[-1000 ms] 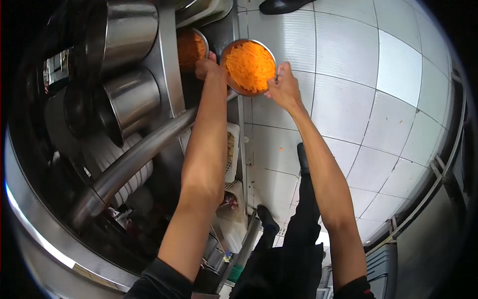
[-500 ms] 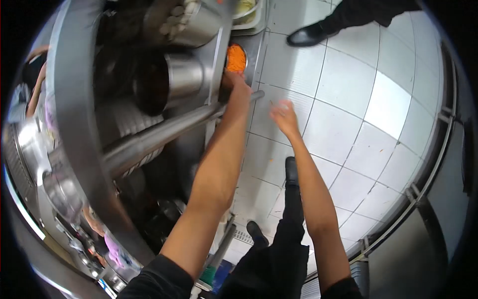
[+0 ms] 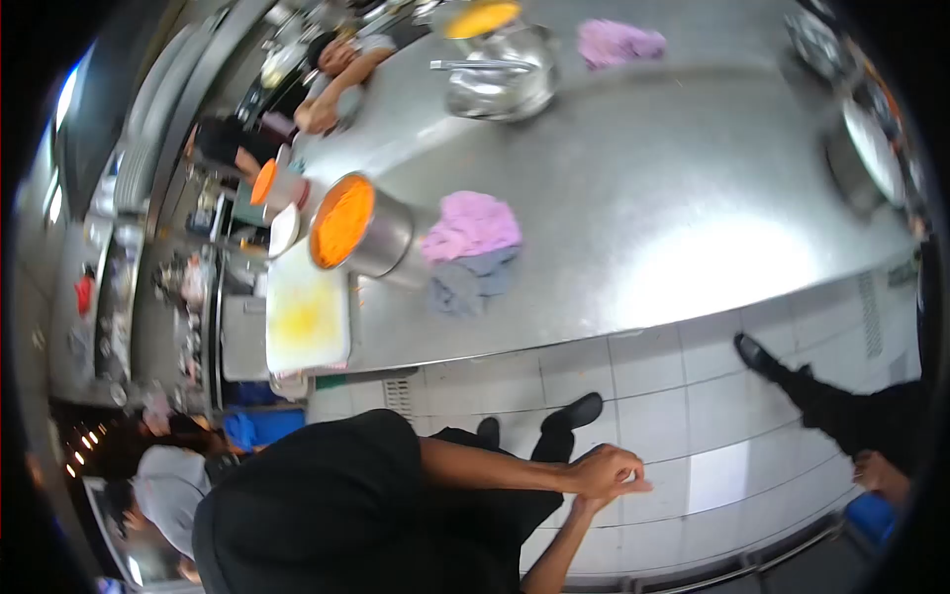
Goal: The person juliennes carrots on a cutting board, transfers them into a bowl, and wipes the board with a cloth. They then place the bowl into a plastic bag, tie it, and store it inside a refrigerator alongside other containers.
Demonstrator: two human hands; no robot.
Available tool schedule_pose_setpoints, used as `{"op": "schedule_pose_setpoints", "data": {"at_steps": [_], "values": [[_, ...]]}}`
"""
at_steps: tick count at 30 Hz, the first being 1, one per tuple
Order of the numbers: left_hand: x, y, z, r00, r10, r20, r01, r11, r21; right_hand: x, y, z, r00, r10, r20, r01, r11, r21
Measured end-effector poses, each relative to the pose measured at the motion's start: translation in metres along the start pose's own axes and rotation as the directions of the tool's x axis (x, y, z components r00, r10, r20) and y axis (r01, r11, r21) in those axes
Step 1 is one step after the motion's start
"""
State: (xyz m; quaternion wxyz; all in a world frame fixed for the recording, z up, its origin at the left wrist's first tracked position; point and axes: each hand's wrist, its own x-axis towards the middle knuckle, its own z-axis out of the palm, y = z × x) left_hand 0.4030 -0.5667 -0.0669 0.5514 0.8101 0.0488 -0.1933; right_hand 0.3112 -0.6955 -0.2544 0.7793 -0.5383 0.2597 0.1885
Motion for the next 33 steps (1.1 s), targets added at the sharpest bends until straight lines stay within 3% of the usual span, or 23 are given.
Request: {"op": "schedule_pose_setpoints", "data": {"at_steps": [2, 3, 4, 6, 7, 8, 9, 10, 11, 13, 14, 15, 17, 19, 20, 21, 23, 24, 26, 28, 29, 31, 33], "values": [[-0.035, 0.025, -0.029, 0.988, 0.148, -0.041, -0.144, 0.985, 0.092, -0.029, -0.058, 0.076, 0.965, 0.082, 0.247, -0.139, 0.966, 0.220], [-0.050, 0.026, -0.038, 0.903, 0.371, -0.216, -0.312, 0.913, 0.264, -0.044, -0.086, 0.112, 0.910, 0.123, 0.395, -0.261, 0.912, 0.316], [-0.063, 0.027, -0.047, 0.742, 0.577, -0.340, -0.406, 0.791, 0.457, -0.059, -0.112, 0.144, 0.827, 0.155, 0.540, -0.400, 0.838, 0.371], [-0.098, 0.010, -0.094, 0.715, 0.624, -0.317, -0.524, 0.777, 0.349, -0.076, -0.162, 0.207, 0.629, 0.154, 0.762, -0.599, 0.722, 0.348], [-0.123, -0.004, -0.112, 0.766, 0.551, -0.330, -0.474, 0.832, 0.288, -0.084, -0.177, 0.241, 0.606, 0.142, 0.783, -0.582, 0.750, 0.314], [-0.156, -0.018, -0.120, 0.789, 0.433, -0.435, -0.394, 0.901, 0.182, -0.093, -0.183, 0.273, 0.691, 0.130, 0.711, -0.404, 0.885, 0.231], [-0.191, -0.046, -0.119, 0.762, 0.355, -0.542, -0.229, 0.930, 0.287, -0.101, -0.186, 0.306, 0.768, 0.085, 0.635, -0.211, 0.969, 0.125], [-0.234, -0.072, -0.117, 0.851, 0.063, -0.521, 0.105, 0.952, 0.286, -0.105, -0.185, 0.340, 0.739, -0.094, 0.667, 0.143, 0.989, -0.019], [-0.270, -0.096, -0.104, 0.698, 0.010, -0.716, 0.137, 0.980, 0.147, -0.098, -0.188, 0.371, 0.612, -0.201, 0.765, 0.513, 0.837, -0.190], [-0.328, -0.108, -0.104, 0.491, -0.145, -0.859, 0.065, 0.989, -0.130, -0.094, -0.173, 0.431, 0.444, -0.344, 0.827, 0.871, 0.381, -0.309], [-0.341, -0.109, -0.113, 0.404, -0.209, -0.891, 0.089, 0.978, -0.189, -0.072, -0.159, 0.451, 0.380, -0.398, 0.835, 0.903, -0.034, -0.428], [-0.351, -0.111, -0.128, 0.313, -0.277, -0.908, 0.114, 0.961, -0.254, -0.068, -0.150, 0.461, 0.385, -0.406, 0.829, 0.896, -0.049, -0.441], [-0.356, -0.125, -0.164, 0.120, -0.343, -0.932, -0.045, 0.936, -0.350, -0.066, -0.141, 0.478, 0.481, -0.183, 0.857, 0.748, -0.424, -0.510], [-0.357, -0.139, -0.206, 0.084, -0.336, -0.938, -0.124, 0.931, -0.344, -0.052, -0.139, 0.494, 0.430, -0.098, 0.897, 0.797, -0.425, -0.429], [-0.357, -0.122, -0.227, 0.125, -0.426, -0.896, -0.213, 0.871, -0.443, -0.044, -0.144, 0.493, 0.378, -0.006, 0.926, 0.844, -0.408, -0.347], [-0.355, -0.104, -0.248, 0.172, -0.508, -0.844, -0.293, 0.791, -0.536, -0.042, -0.152, 0.491, 0.386, -0.001, 0.922, 0.838, -0.418, -0.351], [-0.340, -0.106, -0.283, 0.217, -0.560, -0.799, -0.277, 0.750, -0.601, -0.038, -0.168, 0.489, 0.438, -0.182, 0.880, 0.899, 0.066, -0.434], [-0.331, -0.106, -0.303, 0.219, -0.565, -0.796, -0.281, 0.744, -0.606, -0.023, -0.175, 0.486, 0.348, -0.358, 0.867, 0.936, 0.078, -0.343], [-0.313, -0.103, -0.338, 0.253, -0.718, -0.649, -0.375, 0.545, -0.750, 0.005, -0.201, 0.480, 0.280, -0.538, 0.795, 0.957, 0.087, -0.278], [-0.291, -0.105, -0.368, 0.203, -0.690, -0.695, -0.456, 0.561, -0.691, 0.027, -0.234, 0.475, 0.377, -0.574, 0.727, 0.861, -0.072, -0.504], [-0.280, -0.107, -0.378, 0.154, -0.649, -0.745, -0.524, 0.586, -0.618, 0.044, -0.242, 0.475, 0.500, -0.485, 0.717, 0.776, -0.116, -0.620], [-0.262, -0.122, -0.400, 0.083, -0.674, -0.734, -0.473, 0.622, -0.624, 0.111, -0.215, 0.465, 0.578, -0.363, 0.731, 0.638, -0.358, -0.682], [-0.252, -0.126, -0.406, 0.016, -0.687, -0.726, -0.418, 0.655, -0.629, 0.110, -0.202, 0.486, 0.601, -0.300, 0.741, 0.624, -0.404, -0.669]]}}
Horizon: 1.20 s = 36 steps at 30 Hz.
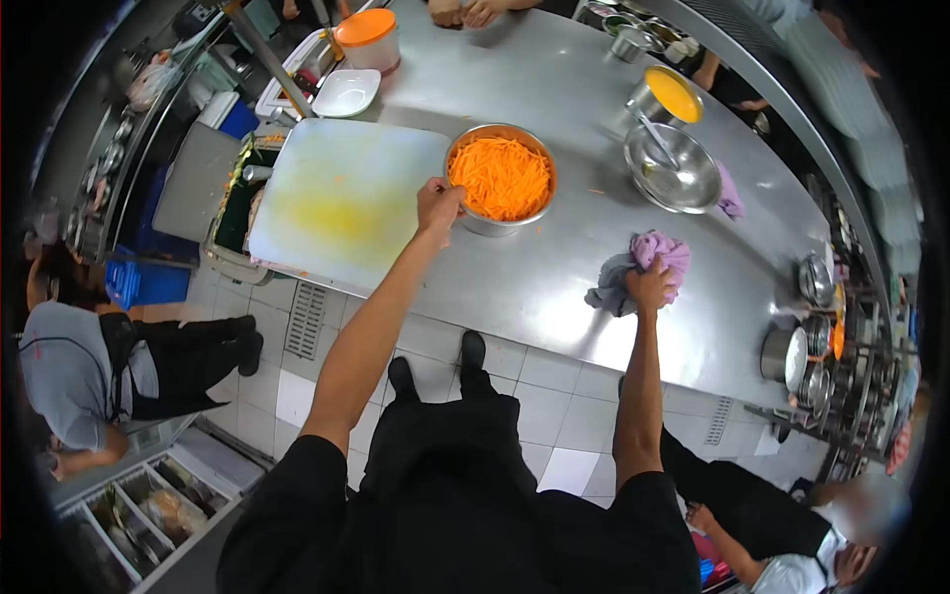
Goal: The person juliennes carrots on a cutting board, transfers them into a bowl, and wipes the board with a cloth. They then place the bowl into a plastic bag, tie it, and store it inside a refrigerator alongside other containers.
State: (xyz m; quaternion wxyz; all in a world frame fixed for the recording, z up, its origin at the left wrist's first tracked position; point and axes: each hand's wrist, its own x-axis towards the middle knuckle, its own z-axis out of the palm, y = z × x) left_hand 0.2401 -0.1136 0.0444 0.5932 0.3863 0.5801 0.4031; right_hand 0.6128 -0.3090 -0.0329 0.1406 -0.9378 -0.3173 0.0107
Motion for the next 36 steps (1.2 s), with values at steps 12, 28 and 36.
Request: {"op": "schedule_pose_setpoints", "data": {"at_steps": [12, 28, 36], "values": [[-0.268, 0.002, -0.177, 0.878, -0.154, -0.453, 0.076, 0.980, -0.184, 0.052, -0.284, 0.063, 0.770, -0.627, 0.122, 0.623, 0.779, 0.074], [-0.488, -0.293, -0.347, 0.031, -0.455, -0.890, -0.166, 0.876, -0.454, -0.271, -0.223, 0.001, 0.166, -0.956, 0.241, 0.075, 0.256, 0.964], [-0.606, -0.375, -0.335, -0.091, -0.697, -0.711, -0.124, 0.717, -0.686, 0.039, -0.167, -0.066, 0.389, -0.863, 0.323, 0.584, 0.502, 0.638]]}}
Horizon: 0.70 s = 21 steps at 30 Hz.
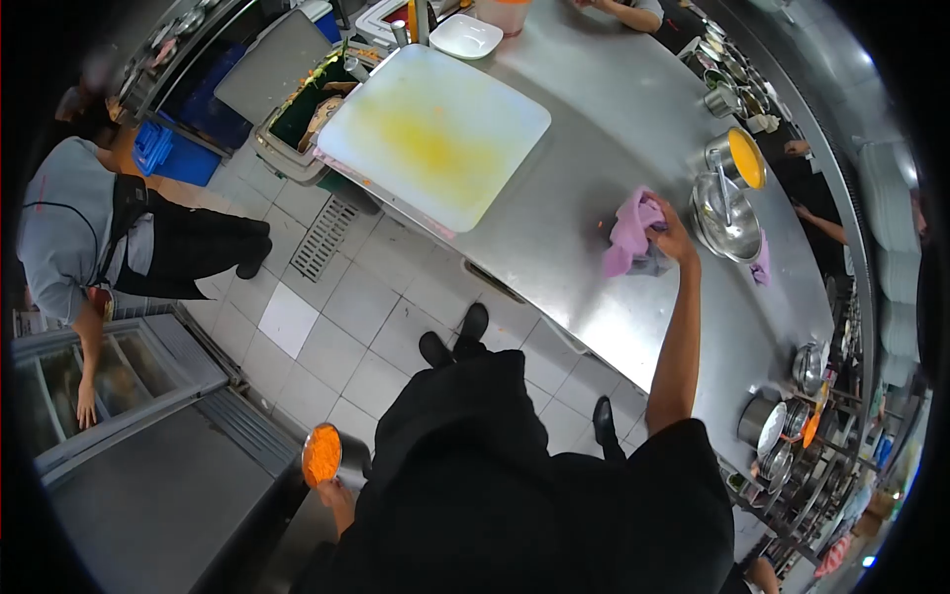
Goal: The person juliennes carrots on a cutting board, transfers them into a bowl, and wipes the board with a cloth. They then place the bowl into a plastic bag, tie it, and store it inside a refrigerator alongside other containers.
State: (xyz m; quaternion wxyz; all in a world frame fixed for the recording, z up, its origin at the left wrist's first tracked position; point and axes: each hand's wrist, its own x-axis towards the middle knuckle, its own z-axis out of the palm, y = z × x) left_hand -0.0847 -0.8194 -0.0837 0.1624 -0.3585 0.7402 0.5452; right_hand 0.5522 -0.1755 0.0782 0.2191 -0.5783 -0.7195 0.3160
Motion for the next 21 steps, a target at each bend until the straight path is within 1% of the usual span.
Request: {"op": "schedule_pose_setpoints", "data": {"at_steps": [1, 2, 3, 4, 6, 7, 8, 9, 10, 11, 12, 13, 15, 16, 17, 18, 19, 21], "values": [[0.001, -0.003, -0.013, 1.000, -0.026, -0.009, 0.026, 1.000, 0.002, 0.014, 0.013, 0.014, 1.000, -0.007, -0.004, 0.007, 1.000, -0.010], [0.002, -0.005, -0.024, 0.999, -0.043, -0.018, 0.043, 0.999, 0.007, 0.023, 0.031, 0.039, 0.959, 0.230, -0.165, -0.269, 0.921, -0.282], [0.002, -0.008, -0.033, 0.998, -0.059, -0.023, 0.060, 0.998, 0.016, 0.028, 0.038, 0.055, 0.839, 0.394, -0.376, -0.539, 0.697, -0.473], [0.001, -0.010, -0.038, 0.997, -0.077, -0.028, 0.078, 0.997, 0.019, 0.035, 0.029, 0.071, 0.836, 0.394, -0.381, -0.542, 0.695, -0.472], [0.006, -0.010, -0.051, 0.995, -0.086, -0.043, 0.088, 0.996, 0.028, 0.042, -0.002, 0.124, 0.771, 0.313, -0.554, -0.606, 0.625, -0.491], [0.008, -0.011, -0.056, 0.995, -0.085, -0.046, 0.087, 0.995, 0.039, 0.042, -0.017, 0.146, 0.866, 0.233, -0.443, -0.468, 0.690, -0.552], [0.009, -0.010, -0.060, 0.995, -0.084, -0.047, 0.086, 0.995, 0.047, 0.039, -0.034, 0.168, 0.936, 0.142, -0.322, -0.317, 0.740, -0.594], [0.010, -0.010, -0.060, 0.995, -0.084, -0.047, 0.087, 0.995, 0.050, 0.033, -0.063, 0.204, 0.938, 0.302, -0.170, -0.333, 0.650, -0.683], [0.009, -0.008, -0.063, 0.995, -0.092, -0.044, 0.094, 0.994, 0.049, 0.006, -0.090, 0.232, 0.968, -0.206, -0.144, 0.070, 0.771, -0.633], [0.008, -0.005, -0.065, 0.995, -0.086, -0.047, 0.088, 0.995, 0.049, -0.010, -0.143, 0.241, 0.996, -0.034, 0.080, 0.063, 0.916, -0.397], [0.008, -0.006, -0.062, 0.995, -0.091, -0.043, 0.093, 0.995, 0.042, -0.024, -0.162, 0.251, 0.990, -0.069, 0.121, 0.088, 0.984, -0.154], [0.008, -0.004, -0.062, 0.994, -0.095, -0.046, 0.096, 0.995, 0.031, -0.028, -0.176, 0.256, 0.980, -0.119, 0.157, 0.104, 0.989, 0.101], [0.004, -0.004, -0.062, 0.993, -0.101, -0.052, 0.102, 0.995, 0.008, -0.008, -0.174, 0.221, 0.957, -0.280, 0.074, 0.252, 0.932, 0.260], [0.004, -0.004, -0.063, 0.993, -0.107, -0.053, 0.107, 0.994, 0.000, 0.017, -0.173, 0.196, 0.959, -0.269, -0.087, 0.282, 0.930, 0.236], [0.004, -0.006, -0.065, 0.993, -0.108, -0.058, 0.108, 0.994, -0.004, 0.044, -0.168, 0.164, 0.998, -0.053, -0.035, 0.060, 0.973, 0.223], [0.001, -0.007, -0.066, 0.992, -0.106, -0.065, 0.106, 0.994, -0.013, 0.080, -0.144, 0.141, 0.984, -0.104, -0.146, 0.100, 0.994, -0.036], [-0.001, -0.008, -0.067, 0.991, -0.112, -0.070, 0.110, 0.994, -0.023, 0.119, -0.116, 0.124, 0.951, -0.206, -0.231, 0.117, 0.931, -0.346], [-0.006, -0.012, -0.068, 0.991, -0.111, -0.080, 0.107, 0.993, -0.044, 0.165, -0.083, 0.119, 0.978, -0.034, -0.205, -0.042, 0.934, -0.354]]}}
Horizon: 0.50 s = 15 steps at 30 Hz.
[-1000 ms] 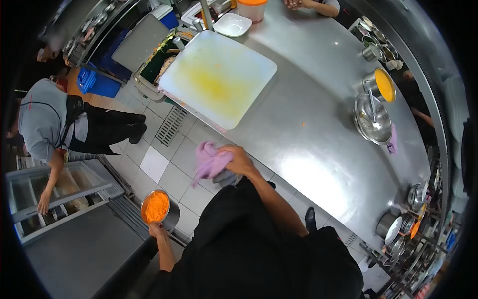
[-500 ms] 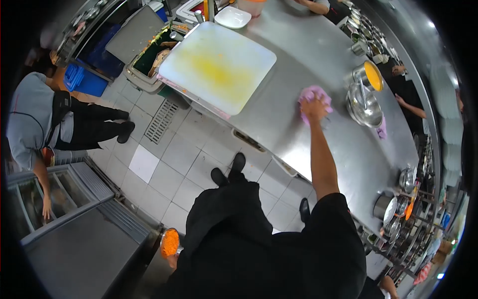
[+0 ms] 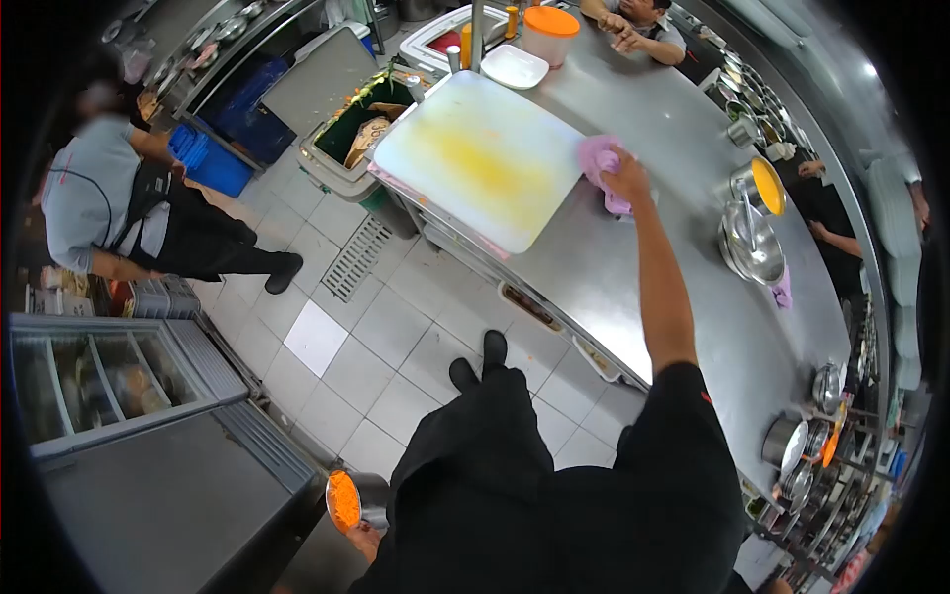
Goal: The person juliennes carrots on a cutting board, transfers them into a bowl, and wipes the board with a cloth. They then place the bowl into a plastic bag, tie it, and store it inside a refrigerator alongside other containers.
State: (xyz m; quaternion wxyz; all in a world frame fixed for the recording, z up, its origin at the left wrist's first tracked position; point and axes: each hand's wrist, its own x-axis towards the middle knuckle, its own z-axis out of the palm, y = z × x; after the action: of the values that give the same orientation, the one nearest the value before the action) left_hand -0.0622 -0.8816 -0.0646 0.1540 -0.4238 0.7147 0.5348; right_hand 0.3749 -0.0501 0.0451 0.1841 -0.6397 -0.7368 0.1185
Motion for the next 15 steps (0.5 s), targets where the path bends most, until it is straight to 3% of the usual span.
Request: {"op": "schedule_pose_setpoints", "data": {"at_steps": [1, 3, 4, 6, 8, 10, 11, 13, 15], "values": [[-0.002, -0.002, 0.001, 1.000, -0.008, -0.002, 0.008, 1.000, -0.008, -0.001, -0.005, 0.018, 1.000, -0.013, 0.001, 0.013, 1.000, 0.003], [-0.003, -0.004, 0.001, 1.000, 0.002, -0.014, -0.002, 1.000, -0.031, -0.021, -0.035, 0.059, 0.964, 0.262, -0.046, -0.259, 0.886, -0.386], [-0.005, -0.004, -0.004, 1.000, 0.005, -0.018, -0.006, 0.999, -0.037, -0.034, -0.041, 0.066, 0.959, 0.283, 0.006, -0.265, 0.904, -0.336], [-0.013, -0.009, 0.008, 1.000, -0.011, -0.016, 0.010, 0.998, -0.060, -0.083, -0.032, 0.101, 0.974, -0.085, -0.212, -0.034, 0.864, -0.502], [-0.020, -0.017, 0.015, 0.999, -0.031, -0.024, 0.029, 0.997, -0.071, -0.135, -0.075, 0.072, 0.995, -0.025, 0.095, 0.057, 0.937, -0.346], [-0.028, -0.026, 0.022, 0.998, -0.045, -0.037, 0.042, 0.996, -0.080, -0.167, -0.099, 0.051, 0.948, -0.125, 0.292, 0.136, 0.991, -0.017], [-0.032, -0.027, 0.028, 0.998, -0.047, -0.041, 0.044, 0.996, -0.084, -0.162, -0.101, 0.045, 0.948, -0.132, 0.291, 0.144, 0.989, -0.019], [-0.042, -0.038, 0.036, 0.996, -0.072, -0.053, 0.066, 0.992, -0.112, -0.139, -0.106, 0.029, 0.989, -0.131, 0.067, 0.091, 0.903, 0.419], [-0.053, -0.046, 0.042, 0.994, -0.078, -0.072, 0.067, 0.988, -0.142, -0.080, -0.109, 0.011, 0.980, -0.120, -0.160, 0.178, 0.888, 0.424]]}}
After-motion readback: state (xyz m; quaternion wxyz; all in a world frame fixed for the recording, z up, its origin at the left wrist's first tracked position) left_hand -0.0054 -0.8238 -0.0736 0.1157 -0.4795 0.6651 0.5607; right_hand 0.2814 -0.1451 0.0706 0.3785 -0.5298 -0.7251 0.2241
